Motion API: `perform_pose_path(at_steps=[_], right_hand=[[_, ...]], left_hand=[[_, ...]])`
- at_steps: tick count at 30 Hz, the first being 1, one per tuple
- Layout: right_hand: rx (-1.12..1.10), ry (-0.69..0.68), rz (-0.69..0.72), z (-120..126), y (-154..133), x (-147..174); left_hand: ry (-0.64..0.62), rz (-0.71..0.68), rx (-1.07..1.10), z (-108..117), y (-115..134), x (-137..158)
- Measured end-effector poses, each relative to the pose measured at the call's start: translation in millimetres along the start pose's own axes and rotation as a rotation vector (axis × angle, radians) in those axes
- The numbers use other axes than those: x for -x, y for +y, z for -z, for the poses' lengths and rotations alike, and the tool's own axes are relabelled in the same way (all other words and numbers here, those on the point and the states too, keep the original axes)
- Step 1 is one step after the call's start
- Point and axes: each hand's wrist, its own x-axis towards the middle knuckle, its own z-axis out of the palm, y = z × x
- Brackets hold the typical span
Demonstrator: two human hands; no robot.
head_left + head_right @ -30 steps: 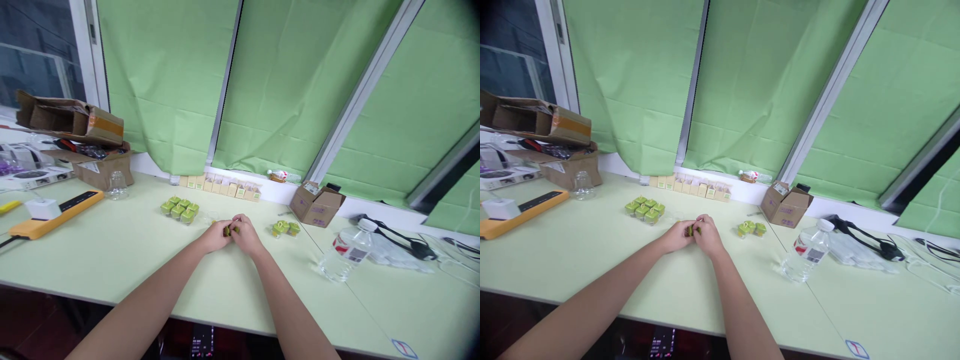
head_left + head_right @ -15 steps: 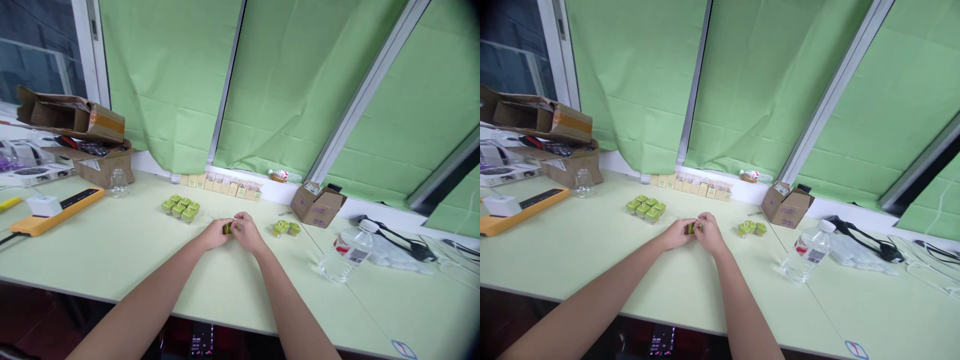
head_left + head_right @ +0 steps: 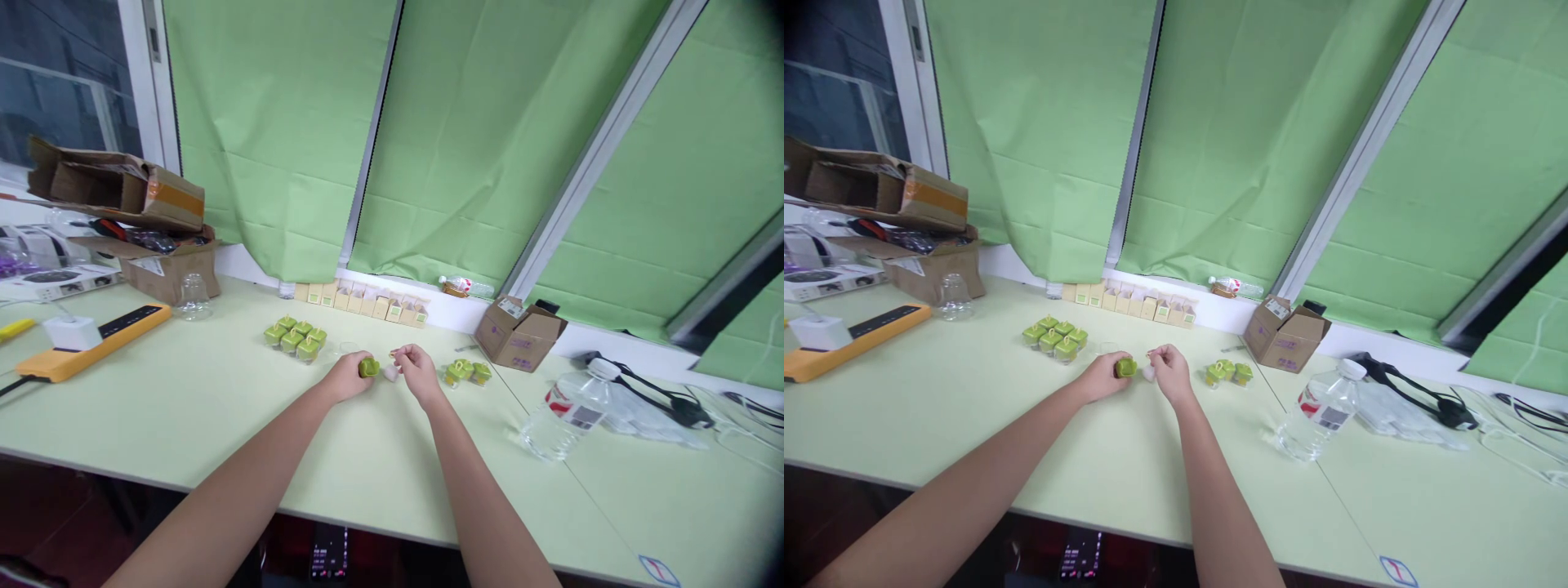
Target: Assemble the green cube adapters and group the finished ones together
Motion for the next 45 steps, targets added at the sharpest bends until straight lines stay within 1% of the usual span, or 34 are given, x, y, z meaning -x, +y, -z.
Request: perform_pose_path(at_steps=[2,5,7,11,14,18,21,23,26,31,34,36,38,41,45], right_hand=[[0.027,0.052,-0.023,1.7,8.1,-3.1],[0.087,0.098,-0.004,4.2,17.3,-5.7],[0.133,0.091,-0.003,5.6,19.7,-6.6],[0.2,0.085,-0.058,6.6,19.4,-7.2],[0.259,0.096,-0.043,6.9,18.4,-7.0],[0.382,0.109,-0.027,10.6,14.8,-5.3],[0.483,0.108,-0.057,14.7,9.5,-3.0],[0.531,0.087,-0.062,16.4,5.5,-1.1],[0.586,0.028,-0.068,16.1,0.6,2.1],[0.649,-0.125,-0.061,11.9,-2.3,6.8],[0.656,-0.237,-0.037,10.8,-1.3,8.9],[0.663,-0.293,-0.024,11.3,-0.5,10.1],[0.687,-0.32,0.009,12.7,-0.3,11.4],[0.744,-0.343,0.078,15.9,-2.6,13.7],[0.794,-0.37,0.105,20.0,-10.1,17.0]], left_hand=[[-0.005,-0.011,-0.061,0.6,-0.3,0.3],[-0.013,-0.031,-0.131,1.0,-1.9,0.0],[-0.021,-0.057,-0.154,1.2,-3.5,-0.4],[-0.049,-0.094,-0.196,1.8,-5.5,-0.2],[-0.1,-0.096,-0.222,2.7,-5.2,1.6],[-0.117,-0.092,-0.16,3.0,-4.0,4.0],[-0.057,-0.032,-0.036,2.3,-3.3,2.4],[0.02,0.012,0.022,2.7,-2.1,-0.4],[0.167,0.024,0.032,5.9,1.3,-4.3],[0.401,0.021,-0.065,14.6,11.1,-4.3],[0.504,0.054,-0.137,18.2,17.3,-4.8],[0.509,0.072,-0.135,18.4,20.4,-6.4],[0.455,0.067,-0.094,16.4,21.8,-7.7],[0.379,0.03,-0.052,11.1,21.2,-6.7],[0.349,-0.037,-0.064,7.8,20.4,-0.7]])
